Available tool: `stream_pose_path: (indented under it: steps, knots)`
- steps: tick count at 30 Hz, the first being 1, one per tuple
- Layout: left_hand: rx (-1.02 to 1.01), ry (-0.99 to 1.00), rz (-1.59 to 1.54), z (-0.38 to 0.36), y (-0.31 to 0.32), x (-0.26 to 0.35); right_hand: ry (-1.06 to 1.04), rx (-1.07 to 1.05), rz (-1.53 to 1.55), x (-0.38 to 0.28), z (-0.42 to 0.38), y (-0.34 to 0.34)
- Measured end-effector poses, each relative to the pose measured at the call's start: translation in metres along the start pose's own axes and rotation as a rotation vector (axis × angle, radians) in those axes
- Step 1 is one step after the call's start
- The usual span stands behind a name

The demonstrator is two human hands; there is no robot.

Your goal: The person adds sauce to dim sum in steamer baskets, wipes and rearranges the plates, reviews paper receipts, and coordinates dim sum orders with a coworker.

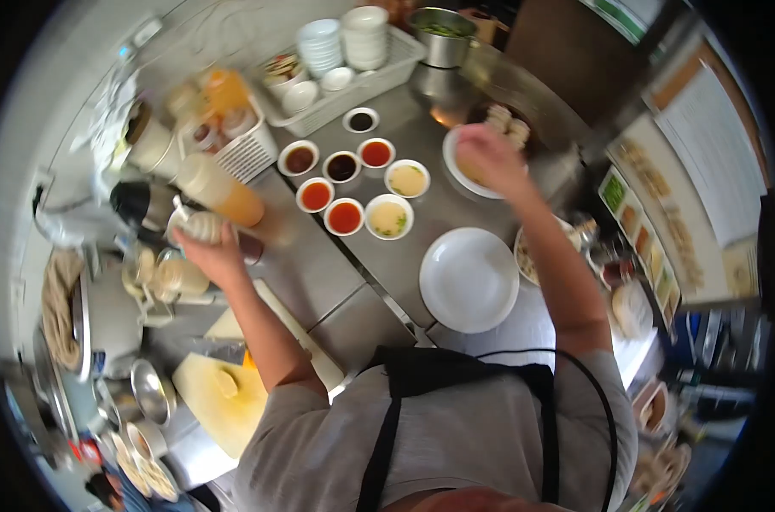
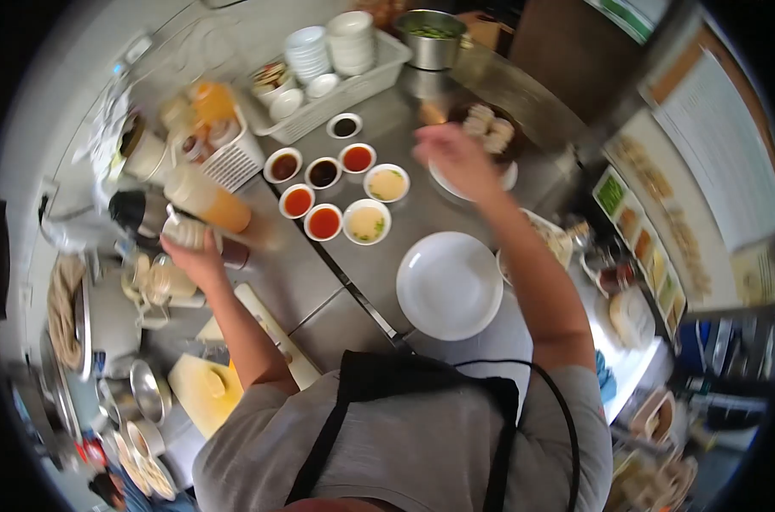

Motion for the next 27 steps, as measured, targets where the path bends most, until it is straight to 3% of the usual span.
stream_pose_path:
  steps: [1,2,4,6,8,9,10,12,14,18,19,22,25,27]
  knots:
    - [-0.014,0.043,-0.052,0.000,-0.003,0.000,0.136,-0.040,-0.257,-0.019,-0.013,0.028]
    - [-0.022,0.080,-0.100,-0.001,-0.007,0.004,0.160,-0.151,-0.216,-0.024,-0.021,0.054]
    - [-0.079,0.102,-0.164,-0.001,-0.016,0.017,0.083,-0.306,-0.198,-0.032,-0.039,0.096]
    - [-0.138,0.092,-0.330,0.004,-0.032,0.051,-0.103,-0.364,-0.315,-0.049,-0.051,0.123]
    - [-0.195,0.152,-0.435,0.004,-0.050,0.093,-0.142,-0.346,-0.437,-0.078,-0.060,0.133]
    - [-0.215,0.098,-0.777,0.001,-0.051,0.114,-0.246,-0.257,-0.474,-0.077,-0.062,0.138]
    - [-0.257,0.166,-0.725,0.000,-0.056,0.138,-0.264,-0.186,-0.449,-0.080,-0.062,0.135]
    - [-0.342,0.042,-1.135,-0.011,-0.041,0.171,-0.307,-0.048,-0.398,-0.086,-0.060,0.126]
    - [-0.416,0.086,-1.231,-0.024,-0.014,0.203,-0.260,0.080,-0.385,-0.078,-0.055,0.099]
    - [-0.820,-0.116,-1.750,-0.049,0.041,0.256,-0.027,0.195,-0.686,-0.077,-0.052,0.015]
    - [-0.973,-0.212,-1.668,-0.046,0.034,0.270,0.052,0.224,-0.827,-0.074,-0.052,-0.005]
    - [-0.955,-0.197,-1.440,-0.055,0.068,0.276,0.336,0.252,-1.307,-0.072,-0.049,-0.057]
    - [-1.060,-0.361,-1.397,-0.059,0.098,0.273,0.340,0.237,-1.645,-0.048,-0.044,-0.097]
    - [-1.104,-0.336,-1.370,-0.056,0.109,0.274,0.357,0.231,-1.712,-0.043,-0.042,-0.111]
Point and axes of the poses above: each hand's wrist, its own z-axis towards the middle knuckle, its own y-axis out of the palm, x = y × z, the point moved 2 cm from there along z, towards the middle knuckle, and after that the axes turned 13 degrees about y, right-handed, at the moved point
